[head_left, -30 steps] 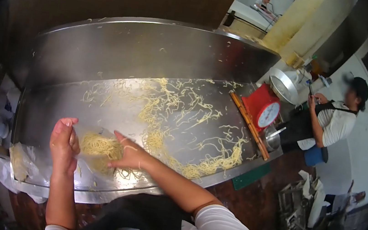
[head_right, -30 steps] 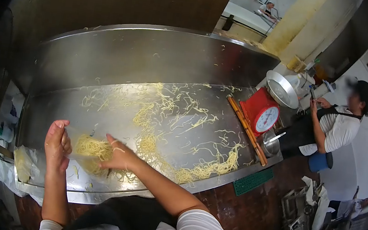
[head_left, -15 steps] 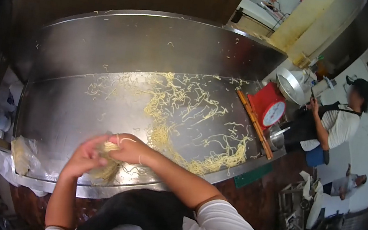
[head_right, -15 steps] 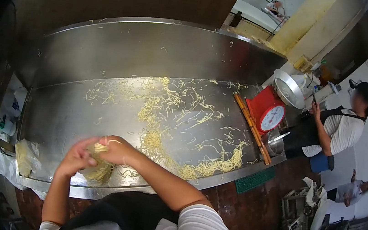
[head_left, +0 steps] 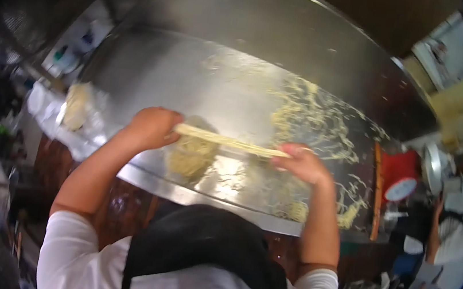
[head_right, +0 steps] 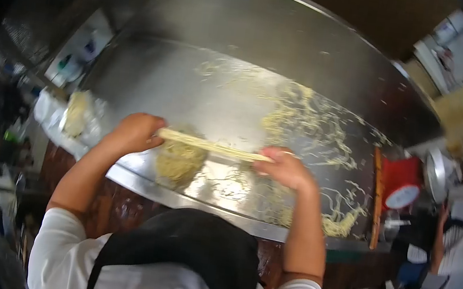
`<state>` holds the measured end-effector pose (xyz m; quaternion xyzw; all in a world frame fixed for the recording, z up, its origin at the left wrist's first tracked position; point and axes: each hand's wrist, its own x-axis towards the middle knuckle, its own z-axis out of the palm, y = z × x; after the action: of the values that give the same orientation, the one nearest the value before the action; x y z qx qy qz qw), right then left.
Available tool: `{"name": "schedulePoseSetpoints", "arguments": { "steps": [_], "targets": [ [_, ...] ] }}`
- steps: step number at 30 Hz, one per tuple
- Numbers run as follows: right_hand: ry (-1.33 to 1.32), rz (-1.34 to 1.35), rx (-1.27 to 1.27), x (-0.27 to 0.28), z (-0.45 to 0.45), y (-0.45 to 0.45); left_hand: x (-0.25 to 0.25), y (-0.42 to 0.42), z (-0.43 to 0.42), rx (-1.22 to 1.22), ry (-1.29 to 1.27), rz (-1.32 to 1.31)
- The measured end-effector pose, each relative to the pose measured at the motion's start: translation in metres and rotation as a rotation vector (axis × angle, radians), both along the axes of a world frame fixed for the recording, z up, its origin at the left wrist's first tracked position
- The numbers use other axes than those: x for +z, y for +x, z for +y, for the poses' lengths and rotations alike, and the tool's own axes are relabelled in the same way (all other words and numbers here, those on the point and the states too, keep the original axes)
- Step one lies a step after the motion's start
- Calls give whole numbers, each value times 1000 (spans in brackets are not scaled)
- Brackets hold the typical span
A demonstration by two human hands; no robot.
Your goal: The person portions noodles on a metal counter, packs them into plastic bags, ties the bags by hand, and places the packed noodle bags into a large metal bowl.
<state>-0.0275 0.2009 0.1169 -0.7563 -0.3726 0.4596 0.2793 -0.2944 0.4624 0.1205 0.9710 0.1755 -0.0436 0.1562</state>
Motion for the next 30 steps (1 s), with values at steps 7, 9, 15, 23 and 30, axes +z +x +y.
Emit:
{"name": "schedulePoseSetpoints", "arguments": {
  "steps": [7, 9, 15, 23, 30],
  "targets": [
    [137, 20, -237, -1, -54, 55, -6, -14, 5, 107, 50, 110],
    [99, -68, -251, -12, -59, 59, -6, -20, 7, 113, 61, 171],
    [-151, -477, 1, -30, -34, 34, 0, -26, 1, 87, 59, 247],
    [333, -523, 145, -81, 68, -100, -6, -28, -4, 199, 3, 200],
    [142, -242, 77, -69, 91, -106, -14, -46, 6, 270, -435, -29]
  ]
}}
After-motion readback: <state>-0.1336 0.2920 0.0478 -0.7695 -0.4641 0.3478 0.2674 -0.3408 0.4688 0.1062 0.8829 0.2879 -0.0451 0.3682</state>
